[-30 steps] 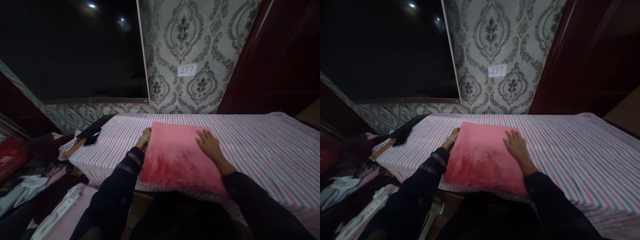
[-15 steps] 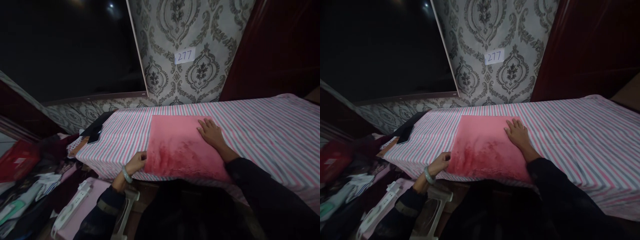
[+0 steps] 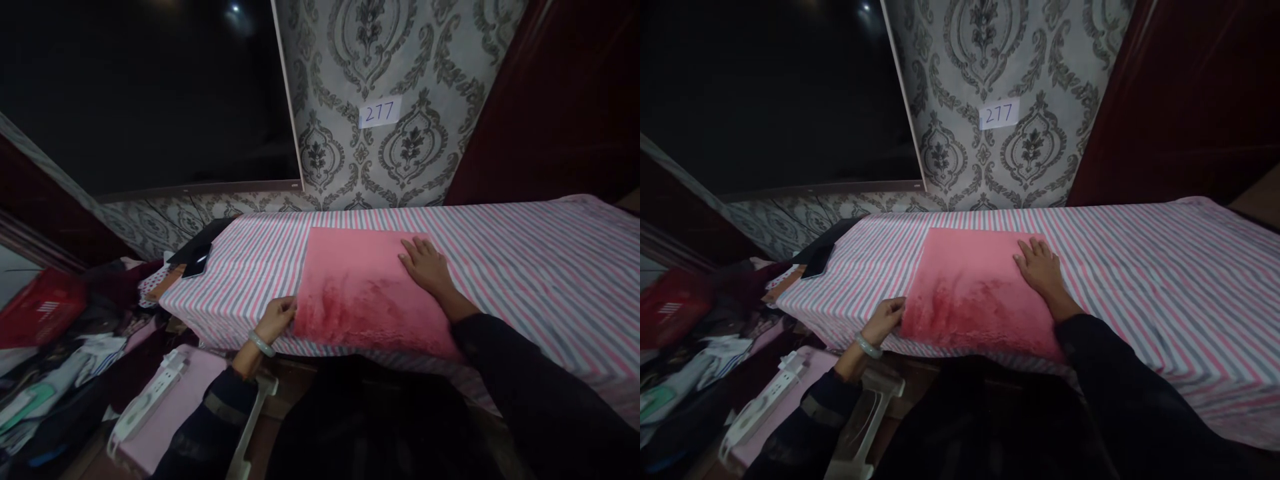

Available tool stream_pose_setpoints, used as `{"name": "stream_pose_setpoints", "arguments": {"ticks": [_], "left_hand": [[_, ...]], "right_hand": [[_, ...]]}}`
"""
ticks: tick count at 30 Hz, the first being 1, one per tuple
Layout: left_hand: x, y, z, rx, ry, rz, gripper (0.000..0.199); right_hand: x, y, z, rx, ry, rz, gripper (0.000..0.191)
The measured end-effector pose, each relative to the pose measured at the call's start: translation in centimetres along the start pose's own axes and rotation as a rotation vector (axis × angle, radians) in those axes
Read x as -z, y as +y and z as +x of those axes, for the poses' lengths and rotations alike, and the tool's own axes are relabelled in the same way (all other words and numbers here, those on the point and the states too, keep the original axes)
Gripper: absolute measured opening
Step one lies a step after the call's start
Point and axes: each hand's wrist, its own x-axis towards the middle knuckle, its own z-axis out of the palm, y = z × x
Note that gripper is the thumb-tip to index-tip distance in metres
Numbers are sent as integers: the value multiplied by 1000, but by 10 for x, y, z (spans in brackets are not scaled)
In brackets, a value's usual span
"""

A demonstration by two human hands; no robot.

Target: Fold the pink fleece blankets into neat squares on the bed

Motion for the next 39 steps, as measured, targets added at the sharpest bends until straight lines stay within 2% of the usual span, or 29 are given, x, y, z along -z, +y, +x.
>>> {"name": "stream_pose_setpoints", "arguments": {"ticks": [3, 5, 7, 10, 12, 15, 19, 21, 23, 26, 30, 31, 33, 35, 37, 39], "left_hand": [[9, -3, 0, 31, -66, 12, 40], [11, 0, 2, 30, -120, 18, 42], [10, 7, 4, 36, -118, -1, 43], [5, 19, 0, 22, 60, -55, 45], [-1, 24, -10, -41, 182, -55, 44], [-15, 23, -27, -136, 283, 39, 40], [-34, 12, -39, -130, 382, 67, 44], [-39, 6, -37, -143, 359, 14, 44], [-40, 0, -31, -149, 337, -64, 37], [-34, -11, -21, -112, 378, -153, 31], [-19, -21, -18, -113, 273, -25, 32], [-15, -19, -19, -119, 284, 29, 34], [-9, -8, -21, -170, 394, 147, 43], [-10, 12, -17, -305, 452, 303, 51], [-19, 36, -6, -456, 346, 491, 56], [-33, 57, 12, -522, 174, 684, 59]], "right_hand": [[0, 0, 1, 2, 0, 31, 58], [1, 0, 1, -4, -5, 51, 59], [3, -2, 0, -17, -17, 67, 59], [5, -2, 1, -27, -21, 85, 58], [5, -2, 1, -22, -15, 93, 58], [4, -2, 1, -19, -18, 92, 59], [8, -4, 0, -23, -33, 79, 59], [10, -6, -2, -21, -31, 80, 59], [11, -7, -2, -20, -23, 83, 58], [10, -6, -2, -24, -16, 82, 58], [5, -2, 0, -16, -10, 87, 58], [4, -2, 1, -17, -10, 88, 58], [4, -2, 1, -24, -21, 86, 58], [6, -4, 2, -30, -38, 82, 59], [10, -6, 2, -37, -59, 77, 58], [15, -9, 3, -46, -87, 70, 57]]}}
